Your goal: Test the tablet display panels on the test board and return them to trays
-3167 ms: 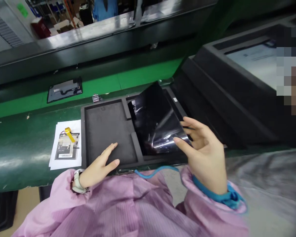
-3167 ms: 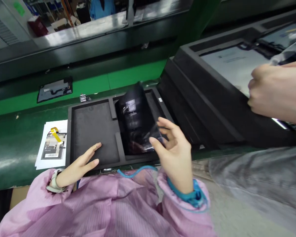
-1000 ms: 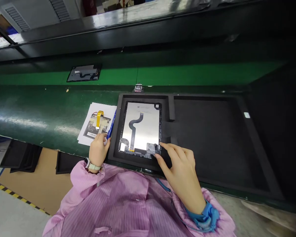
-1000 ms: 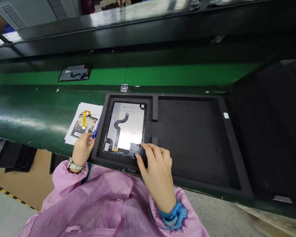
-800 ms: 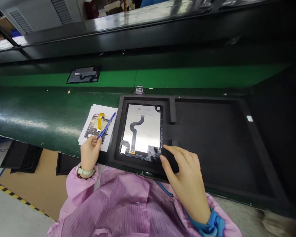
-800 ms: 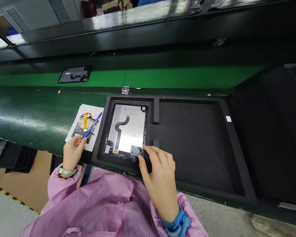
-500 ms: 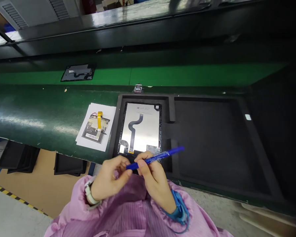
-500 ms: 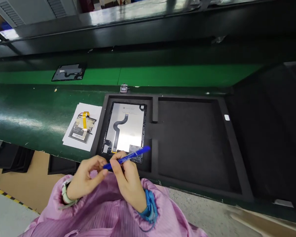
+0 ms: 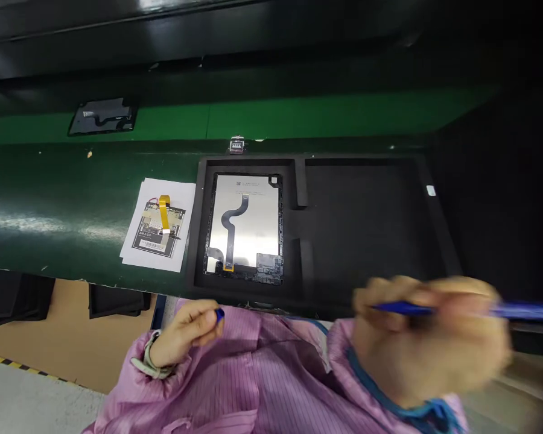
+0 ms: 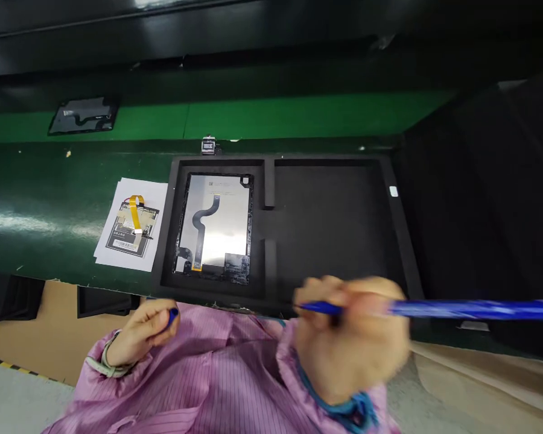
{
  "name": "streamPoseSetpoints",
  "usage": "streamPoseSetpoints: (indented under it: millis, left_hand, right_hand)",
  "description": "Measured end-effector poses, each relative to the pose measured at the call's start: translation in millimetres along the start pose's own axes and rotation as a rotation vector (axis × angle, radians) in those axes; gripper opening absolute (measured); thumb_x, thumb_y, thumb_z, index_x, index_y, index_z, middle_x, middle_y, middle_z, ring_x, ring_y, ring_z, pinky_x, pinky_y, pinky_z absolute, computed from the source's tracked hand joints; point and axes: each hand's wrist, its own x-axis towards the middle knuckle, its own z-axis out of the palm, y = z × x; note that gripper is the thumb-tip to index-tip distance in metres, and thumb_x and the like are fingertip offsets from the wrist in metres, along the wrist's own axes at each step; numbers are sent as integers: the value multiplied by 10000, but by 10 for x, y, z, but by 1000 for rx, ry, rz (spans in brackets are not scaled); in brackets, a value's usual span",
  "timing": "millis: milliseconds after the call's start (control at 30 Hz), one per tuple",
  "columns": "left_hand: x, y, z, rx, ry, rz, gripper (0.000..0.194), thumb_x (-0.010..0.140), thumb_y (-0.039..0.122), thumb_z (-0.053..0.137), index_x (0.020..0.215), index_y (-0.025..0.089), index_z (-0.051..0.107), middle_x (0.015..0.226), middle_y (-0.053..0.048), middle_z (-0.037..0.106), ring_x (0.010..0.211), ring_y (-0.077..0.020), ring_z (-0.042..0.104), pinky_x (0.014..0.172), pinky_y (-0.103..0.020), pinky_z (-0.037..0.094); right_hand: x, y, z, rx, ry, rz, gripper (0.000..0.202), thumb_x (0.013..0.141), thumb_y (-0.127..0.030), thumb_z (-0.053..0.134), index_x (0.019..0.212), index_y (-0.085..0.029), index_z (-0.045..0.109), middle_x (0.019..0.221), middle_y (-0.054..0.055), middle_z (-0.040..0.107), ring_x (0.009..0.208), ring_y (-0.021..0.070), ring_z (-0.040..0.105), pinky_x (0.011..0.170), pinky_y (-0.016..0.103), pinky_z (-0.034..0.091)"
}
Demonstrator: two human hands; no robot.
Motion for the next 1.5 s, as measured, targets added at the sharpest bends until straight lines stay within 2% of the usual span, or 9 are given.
streamPoseSetpoints:
  millis: [67, 100, 200, 367, 800, 1000, 1200, 1367, 1500]
  left_hand:
    - [49, -39, -14, 196, 276, 235, 484, 997, 615, 512, 900, 167, 667, 544, 49, 428, 459, -90, 337, 458, -243, 266]
    - [95, -51, -14, 334, 394, 369, 442, 1020, 564, 500, 988, 169, 695, 577, 28, 498, 491, -105, 417, 490, -244, 340]
    - [266, -63, -27, 708, 547, 595, 347, 1060, 428, 459, 1120, 189, 704, 806, -48, 708, 680, -149, 645, 652, -266, 515]
    - [432, -93, -97, 874, 551, 644, 328, 1079, 359, 409, 1107, 189, 688, 993, -84, 783, 931, -190, 753, 824, -287, 585]
    - [424, -84, -93, 850, 532, 623, 305, 1082, 355, 412, 1077, 192, 670, 944, -63, 776, 863, -174, 743, 768, -268, 565]
    - [435, -66, -83, 886, 468, 666, 286, 1082, 326, 417, 1070, 189, 669, 963, -70, 778, 871, -178, 740, 768, -279, 554]
    - [435, -56, -103, 953, 389, 683, 338, 1089, 359, 392, 1031, 186, 676, 887, -59, 763, 781, -175, 712, 706, -289, 510]
    - [373, -31, -53, 984, 287, 687, 371, 1103, 412, 320, 1082, 198, 623, 877, -59, 748, 759, -182, 715, 683, -305, 515]
    - [225, 3, 52, 831, 220, 743, 350, 1102, 367, 352, 1413, 210, 383, 971, -74, 740, 904, -194, 758, 792, -292, 580]
  right_hand:
    - [44, 64, 100, 23, -59, 3, 240, 988, -414, 581, 831, -234, 604, 610, -41, 552, 463, 92, 480, 472, 240, 411]
    - [43, 121, 177, -5, -162, 41, 160, 960, -358, 623, 869, -228, 647, 696, -15, 649, 553, 111, 587, 543, 252, 477]
    - [10, 326, 392, -174, -409, 185, 113, 922, -315, 612, 919, -217, 668, 842, 25, 745, 760, 162, 706, 734, 303, 552]
    - [21, 470, 460, -314, -460, 238, 216, 897, -333, 596, 738, -230, 493, 624, -26, 636, 550, 115, 586, 564, 246, 428]
    - [33, 468, 451, -361, -511, 230, 260, 902, -315, 585, 678, -221, 494, 593, -35, 570, 545, 102, 512, 558, 241, 370]
    - [25, 393, 399, 5, -428, 364, 308, 895, -376, 619, 672, -225, 470, 547, -33, 592, 481, 96, 511, 489, 224, 394]
    - [8, 372, 433, 260, -567, 474, 391, 900, -473, 663, 697, -224, 441, 557, -39, 605, 446, 74, 474, 448, 201, 371]
    - [-60, 353, 500, 150, -714, 379, 389, 966, -511, 571, 728, -222, 463, 621, -36, 546, 526, 92, 472, 512, 235, 404]
    - [-204, 313, 482, 26, -758, 177, 335, 1063, -476, 322, 1062, -225, 544, 920, 30, 594, 828, 149, 597, 745, 294, 524]
